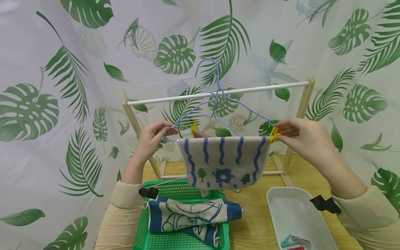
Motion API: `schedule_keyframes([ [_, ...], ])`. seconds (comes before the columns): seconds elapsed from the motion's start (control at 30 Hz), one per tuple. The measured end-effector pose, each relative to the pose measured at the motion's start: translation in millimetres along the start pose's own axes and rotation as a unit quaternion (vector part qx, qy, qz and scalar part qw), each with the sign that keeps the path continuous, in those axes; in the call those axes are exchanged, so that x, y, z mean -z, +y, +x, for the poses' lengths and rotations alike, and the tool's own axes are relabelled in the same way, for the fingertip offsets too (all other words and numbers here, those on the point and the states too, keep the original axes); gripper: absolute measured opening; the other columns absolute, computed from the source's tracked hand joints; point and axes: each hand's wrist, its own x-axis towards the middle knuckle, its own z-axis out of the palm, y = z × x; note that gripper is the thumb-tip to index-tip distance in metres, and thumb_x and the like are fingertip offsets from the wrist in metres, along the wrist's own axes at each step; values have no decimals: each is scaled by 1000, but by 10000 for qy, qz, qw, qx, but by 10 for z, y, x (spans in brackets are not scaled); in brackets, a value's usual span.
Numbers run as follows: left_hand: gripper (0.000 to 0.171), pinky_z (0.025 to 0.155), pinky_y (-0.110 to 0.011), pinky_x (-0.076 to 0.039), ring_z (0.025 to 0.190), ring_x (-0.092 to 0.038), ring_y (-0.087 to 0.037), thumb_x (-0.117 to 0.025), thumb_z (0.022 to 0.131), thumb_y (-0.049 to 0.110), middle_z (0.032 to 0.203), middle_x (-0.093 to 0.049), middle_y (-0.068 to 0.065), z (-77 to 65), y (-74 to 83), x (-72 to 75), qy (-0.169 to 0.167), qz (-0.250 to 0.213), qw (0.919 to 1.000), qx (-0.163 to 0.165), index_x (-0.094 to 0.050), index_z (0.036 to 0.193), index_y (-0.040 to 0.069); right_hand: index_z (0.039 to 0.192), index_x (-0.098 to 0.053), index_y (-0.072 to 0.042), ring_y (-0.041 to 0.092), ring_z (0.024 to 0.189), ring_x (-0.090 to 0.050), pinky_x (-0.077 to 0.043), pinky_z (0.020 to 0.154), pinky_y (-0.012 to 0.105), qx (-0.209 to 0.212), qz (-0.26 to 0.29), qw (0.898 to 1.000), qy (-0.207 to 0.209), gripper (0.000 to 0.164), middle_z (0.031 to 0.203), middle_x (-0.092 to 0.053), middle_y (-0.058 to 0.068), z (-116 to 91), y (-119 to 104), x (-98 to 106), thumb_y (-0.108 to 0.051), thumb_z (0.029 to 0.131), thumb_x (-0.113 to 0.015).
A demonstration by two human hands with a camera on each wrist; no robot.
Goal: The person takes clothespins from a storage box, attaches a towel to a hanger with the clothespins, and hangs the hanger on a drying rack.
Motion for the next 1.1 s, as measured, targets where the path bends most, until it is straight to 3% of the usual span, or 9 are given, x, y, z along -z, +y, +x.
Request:
schedule_keyframes([
  [0.4,23,94,-17,-61,95,-73,10,-52,111,0,111,-77,-31,-16,16,-2,-24,1,10000,-70,-70,120,-11,104,-81,0,30,79,-77,-48,64,8,92,-136,9997,196,20,94,-81,18,-18,10,11,3,85,-86],
  [0.67,23,93,-15,-61,94,-71,13,-52,110,-1,111,-76,-34,-20,5,-10,-5,-120,9998,-129,-69,119,-12,108,-82,-2,3,76,-72,-47,64,4,77,-75,9998,170,23,96,-82,17,-19,25,27,2,86,-86],
  [0.83,23,93,-16,-61,94,-72,12,-52,111,-1,112,-75,-34,-33,-25,-10,55,-168,9998,-120,-69,119,-13,116,-80,-2,6,80,-74,-48,66,2,-70,87,9999,20,25,101,-82,19,-27,44,-5,-1,91,-83],
  [0.97,23,93,-16,-61,95,-72,12,-52,110,-1,112,-75,-35,-43,-41,-18,102,-241,9996,-129,-69,119,-13,117,-78,0,-17,80,-61,-48,68,-1,-229,379,9990,38,23,104,-81,21,-27,40,-23,-4,94,-81],
  [1.1,22,92,-15,-61,94,-72,12,-52,110,-2,111,-74,-36,-45,-40,-27,119,-319,9992,-191,-69,118,-14,121,-74,2,-27,79,-54,-49,69,-1,-299,613,9976,142,27,107,-80,24,-14,31,-33,-3,95,-80],
])
